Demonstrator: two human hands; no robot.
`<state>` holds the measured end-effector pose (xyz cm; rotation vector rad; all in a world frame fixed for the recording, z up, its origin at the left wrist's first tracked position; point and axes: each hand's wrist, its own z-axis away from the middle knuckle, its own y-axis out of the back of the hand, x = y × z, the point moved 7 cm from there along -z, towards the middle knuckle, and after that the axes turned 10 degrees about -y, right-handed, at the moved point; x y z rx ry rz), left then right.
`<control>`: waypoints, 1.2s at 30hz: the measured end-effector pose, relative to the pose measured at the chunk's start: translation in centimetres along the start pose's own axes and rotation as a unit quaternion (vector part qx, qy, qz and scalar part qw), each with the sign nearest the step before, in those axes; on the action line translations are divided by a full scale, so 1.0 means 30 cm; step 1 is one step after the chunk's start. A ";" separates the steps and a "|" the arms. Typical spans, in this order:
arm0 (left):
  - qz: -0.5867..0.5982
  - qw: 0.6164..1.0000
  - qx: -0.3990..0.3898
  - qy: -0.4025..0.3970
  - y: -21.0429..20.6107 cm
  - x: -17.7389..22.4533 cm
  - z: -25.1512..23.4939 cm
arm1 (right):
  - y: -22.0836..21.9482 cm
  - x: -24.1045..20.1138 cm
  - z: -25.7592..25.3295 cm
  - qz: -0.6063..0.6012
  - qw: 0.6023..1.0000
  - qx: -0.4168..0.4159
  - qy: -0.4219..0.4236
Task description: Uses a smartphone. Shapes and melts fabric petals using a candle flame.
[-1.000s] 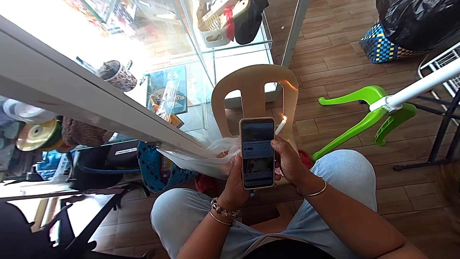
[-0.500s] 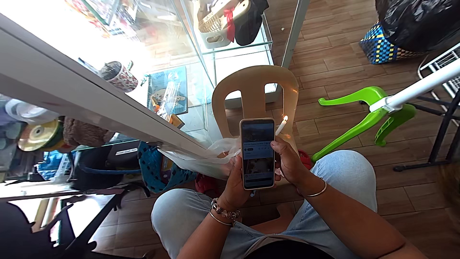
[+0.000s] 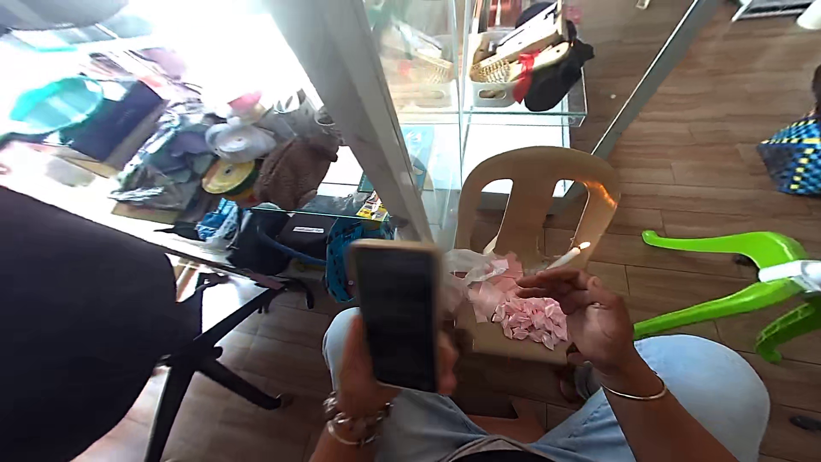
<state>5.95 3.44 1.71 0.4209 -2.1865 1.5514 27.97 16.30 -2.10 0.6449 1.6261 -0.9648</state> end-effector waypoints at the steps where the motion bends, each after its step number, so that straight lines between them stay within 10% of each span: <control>1: -0.049 0.997 0.026 -0.047 0.020 0.081 0.028 | -0.001 0.003 0.004 -0.002 1.000 0.001 -0.002; 7: -0.363 0.879 0.303 -0.059 0.343 0.493 0.061 | 0.006 0.024 0.038 -0.010 1.000 0.006 -0.023; 20: -0.529 0.706 0.469 -0.028 0.705 0.706 -0.289 | 0.198 0.108 0.316 0.184 0.947 0.159 -0.211; 26: -0.782 0.427 0.431 0.142 0.727 0.752 -0.392 | 0.147 0.228 0.181 0.413 0.840 0.080 -0.341; 36: -0.752 0.466 0.453 0.109 0.768 0.776 -0.531 | 0.030 0.578 -0.121 0.613 0.728 0.000 -0.307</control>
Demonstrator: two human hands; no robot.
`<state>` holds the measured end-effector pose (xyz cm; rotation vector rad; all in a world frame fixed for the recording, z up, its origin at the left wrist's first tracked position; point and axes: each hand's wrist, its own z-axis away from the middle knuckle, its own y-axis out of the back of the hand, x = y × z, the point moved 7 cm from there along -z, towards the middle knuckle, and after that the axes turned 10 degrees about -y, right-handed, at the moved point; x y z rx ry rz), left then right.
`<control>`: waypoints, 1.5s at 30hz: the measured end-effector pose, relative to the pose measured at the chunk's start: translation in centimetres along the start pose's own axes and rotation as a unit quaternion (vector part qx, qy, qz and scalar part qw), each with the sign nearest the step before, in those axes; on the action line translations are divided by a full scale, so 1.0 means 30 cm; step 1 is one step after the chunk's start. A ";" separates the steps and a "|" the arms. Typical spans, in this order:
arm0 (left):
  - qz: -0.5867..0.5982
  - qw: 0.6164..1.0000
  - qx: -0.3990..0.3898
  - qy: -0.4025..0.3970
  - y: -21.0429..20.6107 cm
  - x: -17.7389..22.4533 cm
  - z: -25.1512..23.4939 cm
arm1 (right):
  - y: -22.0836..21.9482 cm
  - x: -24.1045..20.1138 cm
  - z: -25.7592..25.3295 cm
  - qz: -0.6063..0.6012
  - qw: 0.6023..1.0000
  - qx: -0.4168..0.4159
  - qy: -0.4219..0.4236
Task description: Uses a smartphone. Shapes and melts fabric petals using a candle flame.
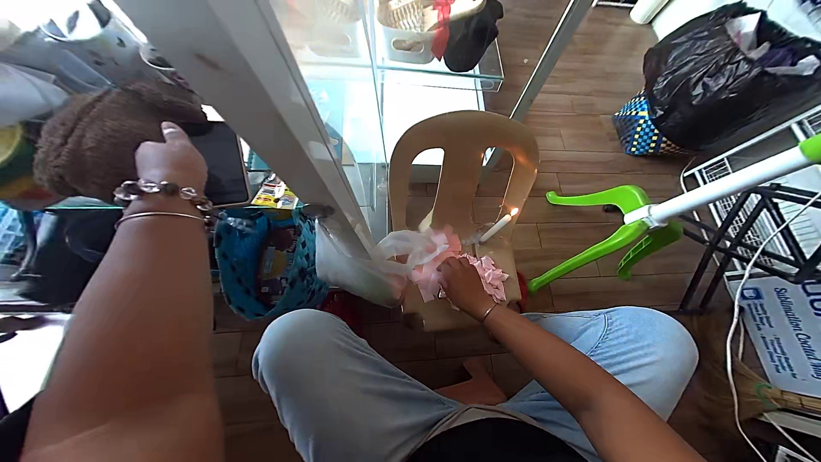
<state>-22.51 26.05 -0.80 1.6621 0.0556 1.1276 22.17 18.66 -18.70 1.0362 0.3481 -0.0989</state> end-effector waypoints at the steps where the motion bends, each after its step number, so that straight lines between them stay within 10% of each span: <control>1: -0.008 1.000 -0.007 -0.027 -0.021 -0.023 -0.030 | -0.008 0.005 -0.025 0.008 1.000 0.009 -0.002; 9: -0.001 0.995 -0.056 -0.083 -0.052 -0.007 -0.013 | -0.028 -0.054 -0.081 0.044 0.999 -0.002 0.030; 14: 0.066 0.982 0.016 -0.179 0.162 0.101 0.193 | -0.025 -0.070 -0.101 0.006 1.000 -0.020 0.003; 20: 0.310 0.840 0.238 -0.376 0.369 0.185 0.727 | 0.053 -0.070 -0.073 -0.078 0.996 -0.004 0.031; 26: 0.195 0.779 -0.020 -0.596 -0.176 0.375 1.140 | 0.228 0.028 0.091 -0.275 0.958 -0.083 0.004; 30: -0.026 0.769 -0.223 -0.598 -0.505 0.392 1.210 | 0.302 0.115 0.250 -0.464 0.873 -0.140 -0.061; 35: -0.063 0.757 -0.186 -0.623 -0.591 0.460 1.243 | 0.286 0.167 0.288 -0.584 0.785 -0.199 -0.051; 45: -0.045 0.745 -0.153 -0.647 -0.654 0.493 1.237 | 0.256 0.254 0.234 -0.622 0.750 -0.197 -0.112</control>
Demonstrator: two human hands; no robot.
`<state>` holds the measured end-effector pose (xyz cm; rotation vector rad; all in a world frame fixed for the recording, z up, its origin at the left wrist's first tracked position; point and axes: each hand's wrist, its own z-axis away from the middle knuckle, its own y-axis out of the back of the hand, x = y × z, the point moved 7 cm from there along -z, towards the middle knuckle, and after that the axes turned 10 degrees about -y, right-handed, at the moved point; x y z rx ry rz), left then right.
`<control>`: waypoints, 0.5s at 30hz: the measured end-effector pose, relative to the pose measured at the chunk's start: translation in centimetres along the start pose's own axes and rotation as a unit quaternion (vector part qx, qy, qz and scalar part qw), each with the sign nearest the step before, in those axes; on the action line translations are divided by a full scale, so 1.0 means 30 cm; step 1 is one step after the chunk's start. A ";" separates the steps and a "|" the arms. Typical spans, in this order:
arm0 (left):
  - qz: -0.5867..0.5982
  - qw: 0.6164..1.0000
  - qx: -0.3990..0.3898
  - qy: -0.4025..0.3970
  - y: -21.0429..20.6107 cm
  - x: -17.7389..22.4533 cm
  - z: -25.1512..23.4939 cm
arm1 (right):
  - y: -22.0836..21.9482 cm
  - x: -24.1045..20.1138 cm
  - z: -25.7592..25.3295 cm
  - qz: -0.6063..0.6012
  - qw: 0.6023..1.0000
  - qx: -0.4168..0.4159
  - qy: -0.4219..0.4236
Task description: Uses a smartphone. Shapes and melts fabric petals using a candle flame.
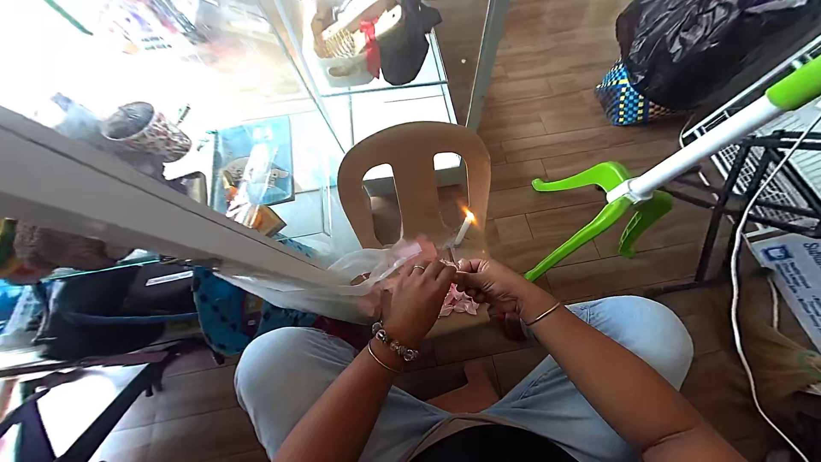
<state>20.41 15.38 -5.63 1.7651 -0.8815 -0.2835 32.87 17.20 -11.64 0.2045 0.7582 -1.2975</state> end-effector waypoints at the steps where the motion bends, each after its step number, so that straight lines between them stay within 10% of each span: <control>1: 0.026 0.999 -0.022 0.030 -0.002 -0.016 -0.003 | 0.002 -0.004 0.004 0.006 1.000 0.005 0.000; 7: 0.183 0.895 -0.253 0.319 -0.178 -0.217 0.156 | 0.036 -0.065 0.060 0.322 0.933 0.144 0.075; 15: 0.023 0.869 -0.360 0.339 -0.324 -0.285 0.231 | -0.035 -0.110 0.187 0.534 0.821 0.180 0.090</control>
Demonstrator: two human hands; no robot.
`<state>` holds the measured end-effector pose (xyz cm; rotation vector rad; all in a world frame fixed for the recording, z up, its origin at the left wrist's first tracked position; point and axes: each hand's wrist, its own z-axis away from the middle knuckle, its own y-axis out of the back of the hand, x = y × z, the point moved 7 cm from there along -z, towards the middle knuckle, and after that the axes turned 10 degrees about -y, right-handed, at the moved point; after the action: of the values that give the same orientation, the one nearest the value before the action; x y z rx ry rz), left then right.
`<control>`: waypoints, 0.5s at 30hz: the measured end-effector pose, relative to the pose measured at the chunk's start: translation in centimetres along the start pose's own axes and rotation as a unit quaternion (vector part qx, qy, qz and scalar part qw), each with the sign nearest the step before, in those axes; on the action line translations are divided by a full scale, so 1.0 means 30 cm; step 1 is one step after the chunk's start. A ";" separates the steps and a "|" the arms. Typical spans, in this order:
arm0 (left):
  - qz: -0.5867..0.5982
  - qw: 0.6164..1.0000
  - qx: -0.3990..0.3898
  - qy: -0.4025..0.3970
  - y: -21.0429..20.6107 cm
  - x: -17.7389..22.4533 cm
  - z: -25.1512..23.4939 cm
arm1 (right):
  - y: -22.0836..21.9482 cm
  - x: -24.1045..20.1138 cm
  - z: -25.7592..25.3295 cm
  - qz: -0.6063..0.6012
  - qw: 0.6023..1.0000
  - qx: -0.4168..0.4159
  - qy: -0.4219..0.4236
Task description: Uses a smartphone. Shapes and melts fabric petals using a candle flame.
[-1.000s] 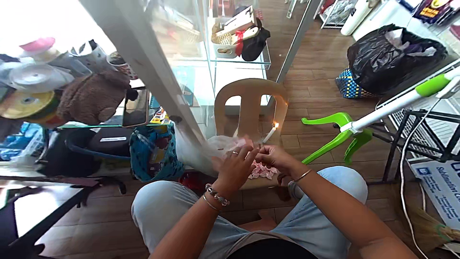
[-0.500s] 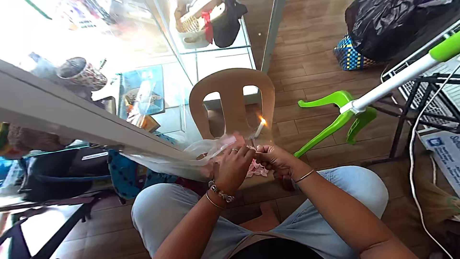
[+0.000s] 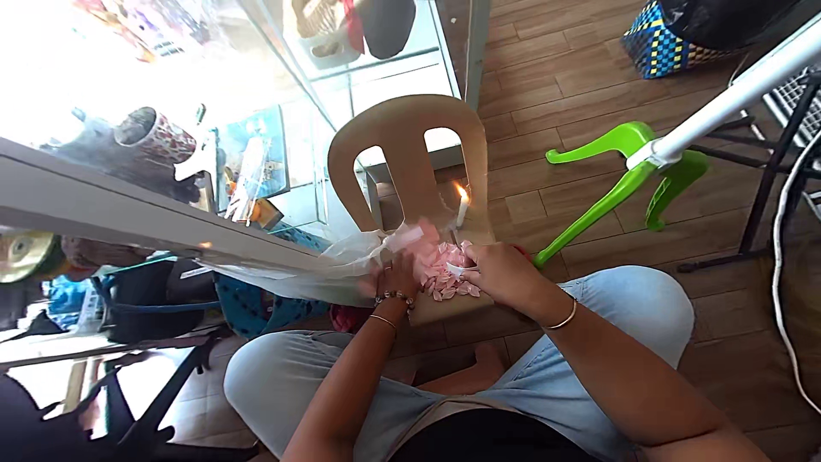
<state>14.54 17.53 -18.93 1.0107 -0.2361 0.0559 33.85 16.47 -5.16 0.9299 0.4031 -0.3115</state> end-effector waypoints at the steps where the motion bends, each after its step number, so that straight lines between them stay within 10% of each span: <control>1: -0.005 1.000 0.015 -0.007 0.012 0.000 -0.011 | 0.011 0.004 0.007 0.009 1.000 0.004 0.002; 15: 0.044 0.990 0.126 0.048 0.065 -0.053 -0.126 | 0.032 0.118 0.053 0.087 0.994 -0.052 -0.049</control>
<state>13.33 21.87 -19.58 1.2464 -0.1891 0.2183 37.70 15.38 -5.28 0.8378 0.2431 -0.1739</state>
